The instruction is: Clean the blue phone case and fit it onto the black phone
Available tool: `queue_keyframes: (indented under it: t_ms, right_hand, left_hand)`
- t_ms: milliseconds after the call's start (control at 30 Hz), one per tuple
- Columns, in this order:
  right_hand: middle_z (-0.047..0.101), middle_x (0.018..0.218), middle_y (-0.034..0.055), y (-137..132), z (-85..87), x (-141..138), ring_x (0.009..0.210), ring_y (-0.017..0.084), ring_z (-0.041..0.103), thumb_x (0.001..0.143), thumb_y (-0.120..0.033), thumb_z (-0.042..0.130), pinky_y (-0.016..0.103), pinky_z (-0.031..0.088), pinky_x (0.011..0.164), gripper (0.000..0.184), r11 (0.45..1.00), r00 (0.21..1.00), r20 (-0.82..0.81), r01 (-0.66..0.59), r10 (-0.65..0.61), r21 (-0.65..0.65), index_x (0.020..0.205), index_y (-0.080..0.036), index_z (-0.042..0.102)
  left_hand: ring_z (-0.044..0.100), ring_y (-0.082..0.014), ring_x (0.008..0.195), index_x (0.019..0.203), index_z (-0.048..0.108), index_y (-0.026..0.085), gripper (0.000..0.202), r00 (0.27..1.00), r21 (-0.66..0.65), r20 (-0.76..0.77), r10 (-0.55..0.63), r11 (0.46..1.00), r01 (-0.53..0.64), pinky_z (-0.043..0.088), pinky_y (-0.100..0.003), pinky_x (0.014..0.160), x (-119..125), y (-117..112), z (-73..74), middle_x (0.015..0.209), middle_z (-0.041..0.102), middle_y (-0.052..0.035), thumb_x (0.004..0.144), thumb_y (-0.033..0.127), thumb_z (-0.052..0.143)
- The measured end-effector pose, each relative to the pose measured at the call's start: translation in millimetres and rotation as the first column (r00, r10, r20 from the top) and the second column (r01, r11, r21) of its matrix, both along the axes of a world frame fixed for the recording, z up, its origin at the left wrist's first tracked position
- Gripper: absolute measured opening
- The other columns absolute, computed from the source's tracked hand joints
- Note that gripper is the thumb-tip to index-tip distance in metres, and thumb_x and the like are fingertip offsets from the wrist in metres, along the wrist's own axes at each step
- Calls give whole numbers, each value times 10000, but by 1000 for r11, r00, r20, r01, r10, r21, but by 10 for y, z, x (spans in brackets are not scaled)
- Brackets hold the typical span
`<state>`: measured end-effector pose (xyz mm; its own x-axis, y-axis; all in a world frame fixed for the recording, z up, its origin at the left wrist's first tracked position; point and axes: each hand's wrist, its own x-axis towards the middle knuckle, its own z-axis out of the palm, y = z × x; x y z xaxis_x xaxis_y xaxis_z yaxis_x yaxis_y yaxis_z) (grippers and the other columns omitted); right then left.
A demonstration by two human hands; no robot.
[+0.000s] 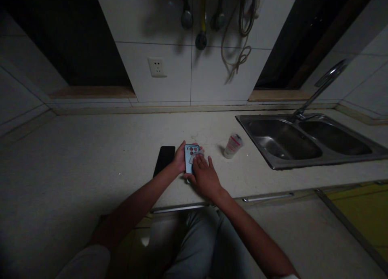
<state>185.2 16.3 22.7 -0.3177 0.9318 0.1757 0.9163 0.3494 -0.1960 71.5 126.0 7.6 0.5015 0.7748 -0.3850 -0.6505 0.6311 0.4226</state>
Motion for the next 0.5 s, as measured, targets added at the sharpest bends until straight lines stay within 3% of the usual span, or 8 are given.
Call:
queue_keyframes:
  t_ms: [133, 267, 500]
  right_hand:
    - [363, 1570, 290, 250, -56, -28, 1522, 403, 240, 1019, -495, 429, 662, 213, 1198, 698, 999, 994, -105, 32, -34, -22, 1503, 8, 402]
    - [403, 1565, 253, 416, -86, -122, 1514, 372, 287, 1032, -483, 387, 661, 240, 1191, 655, 999, 963, -265, -54, 52, 0, 1539, -69, 375]
    - [459, 1543, 201, 165, -103, -109, 1476, 349, 377, 1009, -461, 487, 633, 290, 1196, 601, 987, 924, -346, -144, 159, 71, 1516, -141, 444]
  left_hand:
    - [736, -277, 952, 1009, 706, 116, 514, 999, -18, 13, -37, 999, 37, 539, -392, 932, 50, -24, -18, 950, 763, -150, 992, 526, 396]
    - [733, -290, 970, 1023, 703, 123, 556, 997, -45, 63, -46, 998, 49, 549, -431, 912, 42, -31, 35, 995, 758, -162, 991, 566, 369]
    - [731, -304, 926, 969, 670, 149, 496, 1000, -24, 7, -27, 999, 27, 552, -517, 871, -30, -55, 103, 922, 740, -150, 979, 559, 391]
